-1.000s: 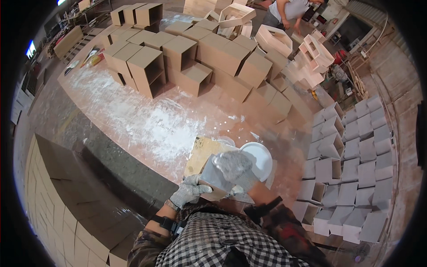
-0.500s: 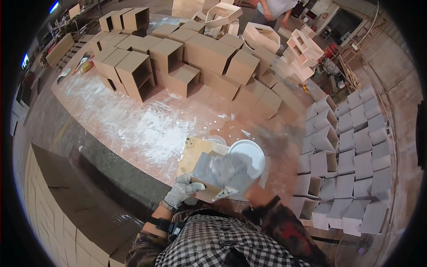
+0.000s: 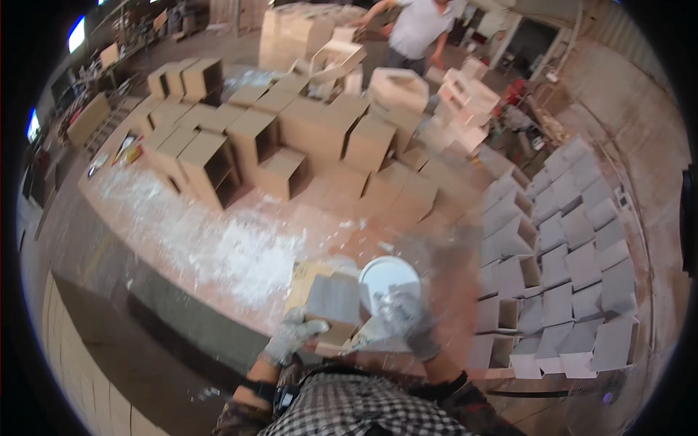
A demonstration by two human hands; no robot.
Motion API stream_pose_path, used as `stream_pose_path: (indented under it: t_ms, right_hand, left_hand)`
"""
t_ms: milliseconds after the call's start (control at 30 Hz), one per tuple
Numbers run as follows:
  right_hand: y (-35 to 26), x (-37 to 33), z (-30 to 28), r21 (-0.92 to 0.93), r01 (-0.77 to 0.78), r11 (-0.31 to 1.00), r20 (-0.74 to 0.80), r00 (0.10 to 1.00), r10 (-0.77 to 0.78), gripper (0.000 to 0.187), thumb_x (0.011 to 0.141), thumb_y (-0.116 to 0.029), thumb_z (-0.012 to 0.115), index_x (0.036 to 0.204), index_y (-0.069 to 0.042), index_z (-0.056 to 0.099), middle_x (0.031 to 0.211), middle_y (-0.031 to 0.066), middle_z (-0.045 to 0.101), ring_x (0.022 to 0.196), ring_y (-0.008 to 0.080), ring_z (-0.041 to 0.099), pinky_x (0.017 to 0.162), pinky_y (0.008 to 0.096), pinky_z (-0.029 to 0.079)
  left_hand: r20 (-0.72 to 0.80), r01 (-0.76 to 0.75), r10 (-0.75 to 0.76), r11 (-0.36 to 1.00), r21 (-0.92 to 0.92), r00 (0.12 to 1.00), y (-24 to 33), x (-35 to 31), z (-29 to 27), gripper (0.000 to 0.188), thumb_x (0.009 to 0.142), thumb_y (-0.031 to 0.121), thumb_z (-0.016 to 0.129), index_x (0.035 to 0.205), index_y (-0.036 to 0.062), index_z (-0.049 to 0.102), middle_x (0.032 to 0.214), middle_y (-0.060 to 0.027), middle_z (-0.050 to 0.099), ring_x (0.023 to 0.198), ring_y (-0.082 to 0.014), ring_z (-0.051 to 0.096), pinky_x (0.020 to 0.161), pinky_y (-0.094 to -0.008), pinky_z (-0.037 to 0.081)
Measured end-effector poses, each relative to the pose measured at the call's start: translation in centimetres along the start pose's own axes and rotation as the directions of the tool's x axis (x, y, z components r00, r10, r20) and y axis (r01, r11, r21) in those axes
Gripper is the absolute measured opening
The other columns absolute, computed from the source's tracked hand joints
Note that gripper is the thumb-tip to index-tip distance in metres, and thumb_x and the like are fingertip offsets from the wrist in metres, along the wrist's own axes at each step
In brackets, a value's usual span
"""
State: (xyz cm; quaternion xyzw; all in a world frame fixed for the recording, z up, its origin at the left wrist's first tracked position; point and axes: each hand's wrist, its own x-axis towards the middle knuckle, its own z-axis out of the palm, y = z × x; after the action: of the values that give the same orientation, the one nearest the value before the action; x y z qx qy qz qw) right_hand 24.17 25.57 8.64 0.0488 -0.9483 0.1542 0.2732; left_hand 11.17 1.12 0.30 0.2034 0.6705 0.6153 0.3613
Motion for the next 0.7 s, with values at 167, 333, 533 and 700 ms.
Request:
stream_pose_path:
  t_ms: [167,333,533,700]
  right_hand:
    - [-0.8,1.3,0.0,0.130,-0.183,0.975,-0.087,0.977,0.195,0.026,0.078,-0.010,0.064,0.104,-0.008,0.065,0.107,0.0101,0.060,0.105,0.0258,0.056,0.093,0.0375,0.045]
    - [-1.1,-0.5,0.8,-0.016,-0.014,1.000,0.146,0.989,0.017,0.039,0.077,-0.008,0.060,0.115,-0.004,0.060,0.110,0.0127,0.057,0.098,0.0241,0.057,0.089,0.0378,0.046]
    - [-1.8,0.1,1.2,-0.126,0.105,0.987,-0.036,0.993,-0.110,0.046,0.073,-0.014,0.060,0.117,-0.003,0.059,0.107,0.0075,0.058,0.097,0.0223,0.056,0.091,0.0381,0.044]
    - [-2.2,0.4,1.3,0.233,-0.173,0.957,0.025,0.985,0.172,0.034,0.076,-0.010,0.063,0.110,-0.003,0.061,0.097,0.0104,0.058,0.091,0.0270,0.056,0.081,0.0384,0.047]
  left_hand:
    - [-0.009,0.048,-0.051,0.967,-0.250,0.999,3.8,-1.0,-0.9,0.026,0.080,0.026,0.071,0.091,0.0034,0.067,0.077,-0.0007,0.064,0.064,-0.0084,0.057,0.057,-0.0246,0.047]
    - [0.014,0.141,-0.145,0.929,-0.341,0.989,6.7,0.2,-0.7,0.026,0.079,0.024,0.071,0.094,0.0048,0.063,0.077,0.0014,0.062,0.063,-0.0075,0.056,0.057,-0.0223,0.047]
    - [0.071,0.164,-0.147,0.882,-0.441,0.987,3.2,3.1,-1.2,0.022,0.082,0.017,0.065,0.099,0.0033,0.064,0.089,-0.0019,0.062,0.076,-0.0095,0.058,0.067,-0.0232,0.049]
    - [0.075,0.119,-0.094,0.852,-0.511,0.993,4.6,3.4,-1.5,0.020,0.088,0.016,0.061,0.102,0.0021,0.063,0.096,-0.0014,0.063,0.086,-0.0106,0.057,0.079,-0.0262,0.048]
